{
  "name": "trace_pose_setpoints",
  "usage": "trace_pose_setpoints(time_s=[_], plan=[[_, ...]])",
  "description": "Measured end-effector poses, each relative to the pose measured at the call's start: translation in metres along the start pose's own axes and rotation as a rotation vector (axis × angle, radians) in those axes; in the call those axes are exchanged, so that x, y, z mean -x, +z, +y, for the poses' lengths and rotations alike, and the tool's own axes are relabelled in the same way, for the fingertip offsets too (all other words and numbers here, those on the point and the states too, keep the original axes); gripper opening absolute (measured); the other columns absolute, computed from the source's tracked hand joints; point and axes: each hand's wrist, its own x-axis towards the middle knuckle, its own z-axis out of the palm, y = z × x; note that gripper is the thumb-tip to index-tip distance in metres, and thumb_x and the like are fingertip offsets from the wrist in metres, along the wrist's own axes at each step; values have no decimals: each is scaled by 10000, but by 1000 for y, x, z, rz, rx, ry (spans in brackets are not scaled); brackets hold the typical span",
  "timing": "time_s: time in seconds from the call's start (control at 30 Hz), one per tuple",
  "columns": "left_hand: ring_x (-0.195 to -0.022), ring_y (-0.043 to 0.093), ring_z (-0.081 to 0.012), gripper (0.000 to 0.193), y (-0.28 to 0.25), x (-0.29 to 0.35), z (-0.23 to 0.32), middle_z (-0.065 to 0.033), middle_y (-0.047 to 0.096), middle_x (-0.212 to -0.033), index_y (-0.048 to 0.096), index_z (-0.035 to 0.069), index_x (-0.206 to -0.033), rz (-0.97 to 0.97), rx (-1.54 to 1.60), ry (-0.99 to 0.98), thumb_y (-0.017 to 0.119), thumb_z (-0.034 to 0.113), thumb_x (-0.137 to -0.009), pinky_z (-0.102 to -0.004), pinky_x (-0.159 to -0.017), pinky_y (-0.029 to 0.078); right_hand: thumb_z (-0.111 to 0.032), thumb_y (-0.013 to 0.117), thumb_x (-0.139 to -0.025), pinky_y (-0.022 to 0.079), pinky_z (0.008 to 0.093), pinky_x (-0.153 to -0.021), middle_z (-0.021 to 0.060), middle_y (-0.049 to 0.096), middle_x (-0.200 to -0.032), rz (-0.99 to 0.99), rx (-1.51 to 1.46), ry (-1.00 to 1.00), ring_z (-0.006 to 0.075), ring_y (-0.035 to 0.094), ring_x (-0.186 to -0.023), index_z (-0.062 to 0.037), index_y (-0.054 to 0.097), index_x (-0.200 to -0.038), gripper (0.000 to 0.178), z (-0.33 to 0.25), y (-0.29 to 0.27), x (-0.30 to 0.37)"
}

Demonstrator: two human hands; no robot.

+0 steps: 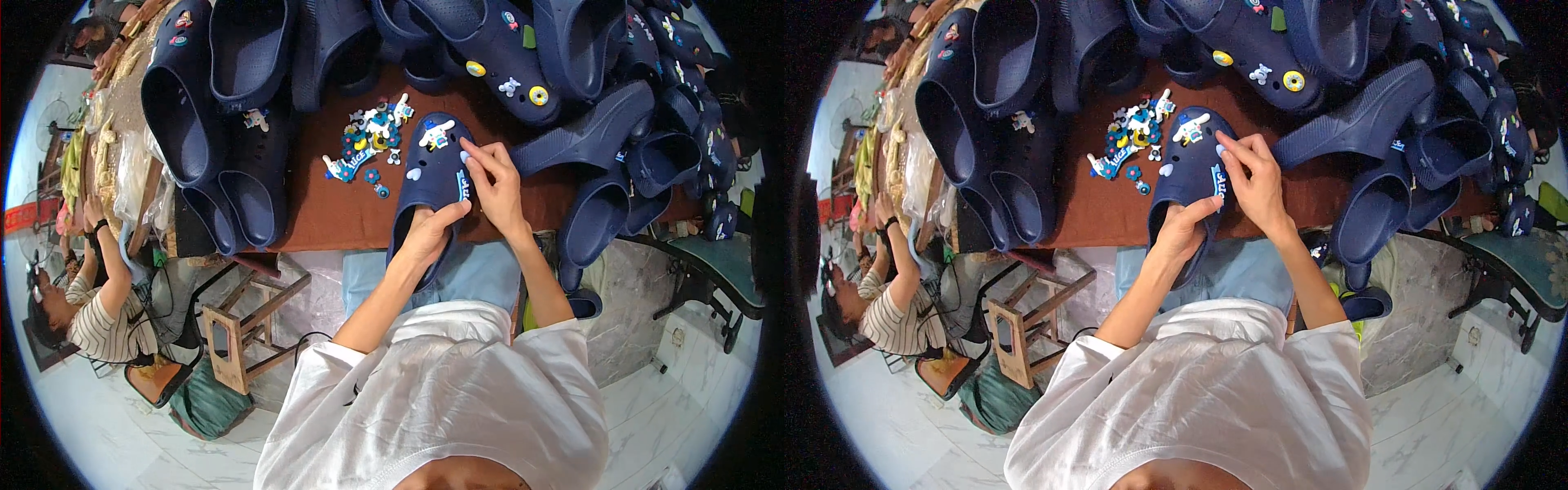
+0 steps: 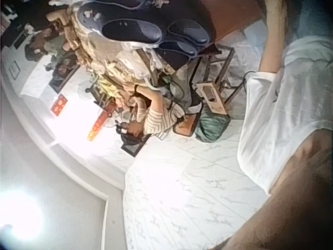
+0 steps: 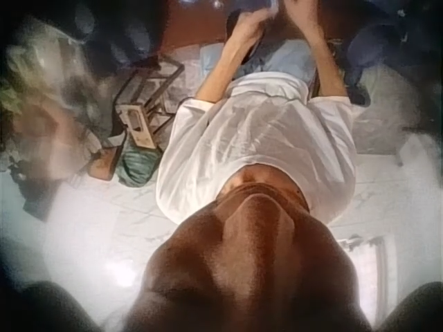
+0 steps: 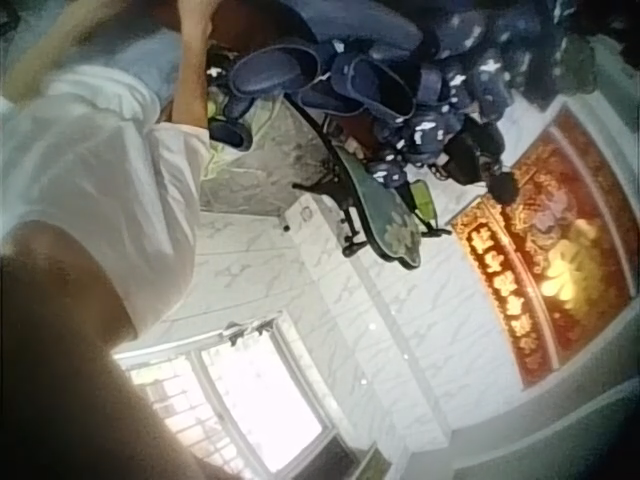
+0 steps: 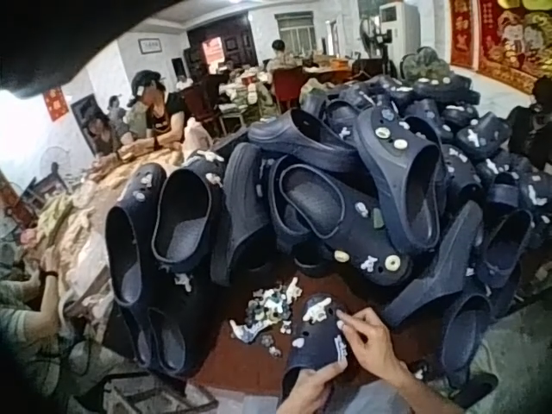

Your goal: Manually attaching decorative charms and labels to rubber clogs.

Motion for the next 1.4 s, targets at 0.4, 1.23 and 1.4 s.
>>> trace_pose_setpoints(time_s=[0.4, 1.23, 1.4], plan=[[-1115, 551, -159, 604, -2, 3, -4, -60, 545, -1268, 431, -2, -1364, 6, -53, 64, 696, 6, -822, -310, -991, 438, -120, 783, -814, 458, 206, -698, 44, 597, -1027, -154, -570, 627, 60, 541, -818, -39, 579, -1169, 417, 19, -13, -17], [-1125, 531, -171, 613, -3, 9, -9, -93, 524, -1270, 418, -35, -1362, 63, -146, 94, 692, 85, -827, -307, -992, 423, -129, 709, -881, 414, 324, -1027, 179, 545, -1296, -204, -740, 624, 202, 534, -1189, -7, 371, -1430, 656, 1, -7, -14], [-1132, 532, -175, 619, 0, 7, -8, -99, 525, -1279, 402, -37, -1375, 77, -136, 190, 694, 84, -843, -307, -994, 426, -150, 658, -921, 415, 327, -1026, 175, 554, -1286, -15, -528, 465, 223, 529, -1207, -16, 418, -1405, 556, -3, 2, 1]])
